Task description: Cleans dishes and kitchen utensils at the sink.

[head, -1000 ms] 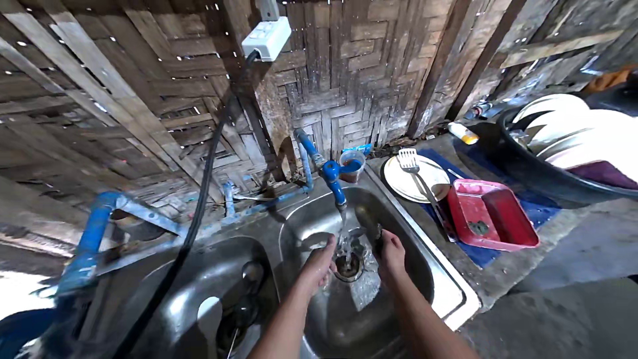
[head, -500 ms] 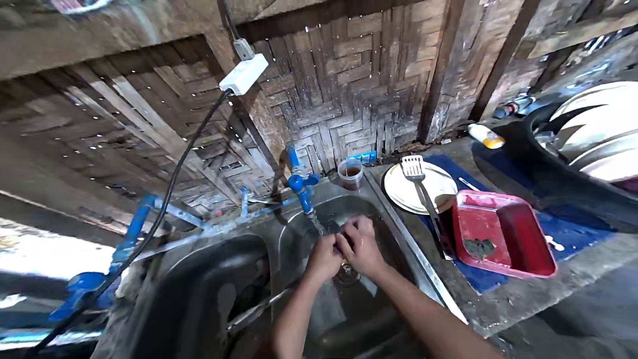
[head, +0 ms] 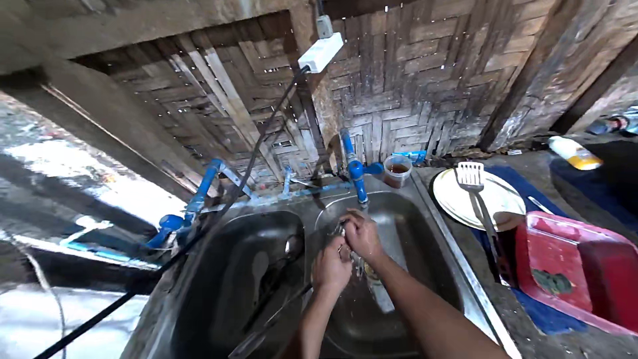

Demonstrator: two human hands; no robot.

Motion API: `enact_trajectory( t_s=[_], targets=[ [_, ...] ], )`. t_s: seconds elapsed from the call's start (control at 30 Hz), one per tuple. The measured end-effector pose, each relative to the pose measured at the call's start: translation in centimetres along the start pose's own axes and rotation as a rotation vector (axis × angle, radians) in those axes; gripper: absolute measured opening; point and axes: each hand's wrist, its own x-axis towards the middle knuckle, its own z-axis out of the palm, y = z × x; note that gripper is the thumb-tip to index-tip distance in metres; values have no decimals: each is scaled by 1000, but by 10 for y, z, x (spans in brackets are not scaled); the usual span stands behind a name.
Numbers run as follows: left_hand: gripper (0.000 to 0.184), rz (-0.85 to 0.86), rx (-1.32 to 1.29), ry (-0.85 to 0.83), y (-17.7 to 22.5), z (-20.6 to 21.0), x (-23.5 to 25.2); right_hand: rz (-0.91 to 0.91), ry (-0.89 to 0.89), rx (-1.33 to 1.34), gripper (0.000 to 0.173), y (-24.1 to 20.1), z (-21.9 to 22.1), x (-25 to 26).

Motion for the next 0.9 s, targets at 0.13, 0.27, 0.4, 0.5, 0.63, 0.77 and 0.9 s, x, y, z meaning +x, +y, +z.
enact_trajectory(
  t_s=[0.13,0.27,0.4,0.5,0.63,0.77,0.9],
  targets=[
    [28,33,-48,-15,-16,-6,8,346,107,52,27,-7,5,12],
    [31,96,80,-80,-16,-8,31,127,357,138,39,-6,46,-23],
    [39,266,207,-169,-7,2,33,412,497,282,44,14,28,-25],
    [46,362,279,-189,-3,9,25,599,662,303,42,24,14,-28],
    [42,452,305,-160,-1,16,38,501,761,373,46,5,37,-48],
    [44,475,410,-245,0,10,32,676,747,492,41,26,13,-38],
    [51,522,430,-284,3,0,35,658,566,472,40,26,-19,-33]
  ],
)
